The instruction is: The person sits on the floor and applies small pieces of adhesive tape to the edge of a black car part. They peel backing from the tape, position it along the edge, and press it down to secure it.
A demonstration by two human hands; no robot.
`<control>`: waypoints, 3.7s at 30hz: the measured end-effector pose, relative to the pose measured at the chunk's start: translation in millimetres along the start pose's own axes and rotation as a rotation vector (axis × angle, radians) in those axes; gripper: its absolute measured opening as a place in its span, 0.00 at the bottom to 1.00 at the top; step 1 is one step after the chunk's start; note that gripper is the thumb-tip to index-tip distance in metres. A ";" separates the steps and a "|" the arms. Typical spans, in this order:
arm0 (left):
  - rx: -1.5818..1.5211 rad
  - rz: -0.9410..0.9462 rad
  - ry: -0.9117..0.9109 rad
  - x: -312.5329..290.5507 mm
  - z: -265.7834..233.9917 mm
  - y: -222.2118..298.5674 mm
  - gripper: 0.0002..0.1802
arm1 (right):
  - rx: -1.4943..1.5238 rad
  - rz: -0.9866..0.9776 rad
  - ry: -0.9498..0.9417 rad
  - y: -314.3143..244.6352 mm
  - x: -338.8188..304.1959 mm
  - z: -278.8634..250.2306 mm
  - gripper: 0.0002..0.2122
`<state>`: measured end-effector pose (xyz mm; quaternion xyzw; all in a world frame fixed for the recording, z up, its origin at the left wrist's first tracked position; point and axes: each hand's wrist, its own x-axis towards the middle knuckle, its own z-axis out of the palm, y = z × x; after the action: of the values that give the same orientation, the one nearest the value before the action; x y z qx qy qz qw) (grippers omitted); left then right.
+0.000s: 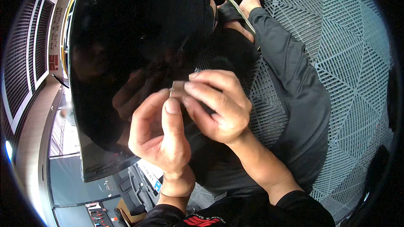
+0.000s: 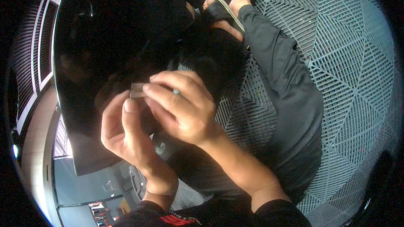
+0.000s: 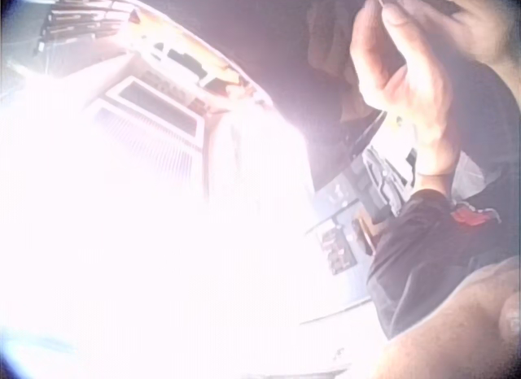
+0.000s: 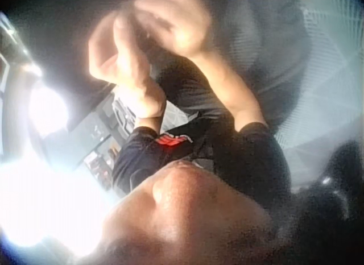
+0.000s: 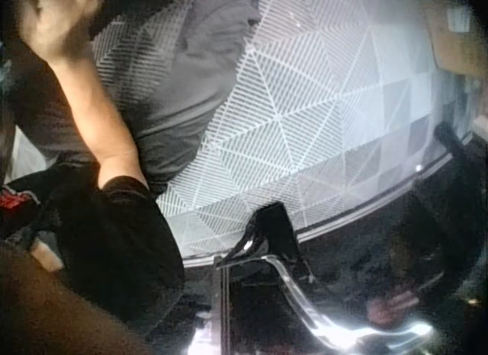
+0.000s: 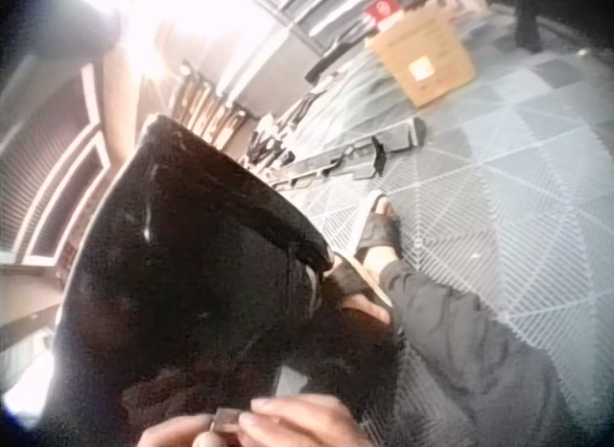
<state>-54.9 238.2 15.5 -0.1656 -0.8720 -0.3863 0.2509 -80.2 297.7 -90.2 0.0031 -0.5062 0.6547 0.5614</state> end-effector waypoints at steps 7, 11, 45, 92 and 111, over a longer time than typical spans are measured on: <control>-0.161 -0.008 -0.028 -1.4 -15.3 0.3 0.17 | -0.002 -0.007 0.064 23.1 -1.8 21.4 0.19; -0.114 -0.010 -0.009 0.6 -21.3 5.6 0.19 | -0.052 -0.038 0.082 26.4 -0.1 27.7 0.19; -0.125 0.054 -0.043 -9.0 -24.3 -10.3 0.21 | -0.022 -0.040 0.110 32.2 -1.6 36.9 0.15; -0.494 -0.215 -0.159 -13.7 7.4 2.6 0.67 | -0.070 -0.046 0.101 28.7 6.6 29.5 0.21; -0.482 -0.229 -0.143 -11.2 10.9 5.7 0.67 | -0.083 -0.037 0.097 31.1 2.3 29.9 0.21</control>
<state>-46.3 249.1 6.2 -0.1477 -0.7835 -0.5958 0.0967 -120.9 283.9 -94.8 -0.0427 -0.5047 0.6222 0.5969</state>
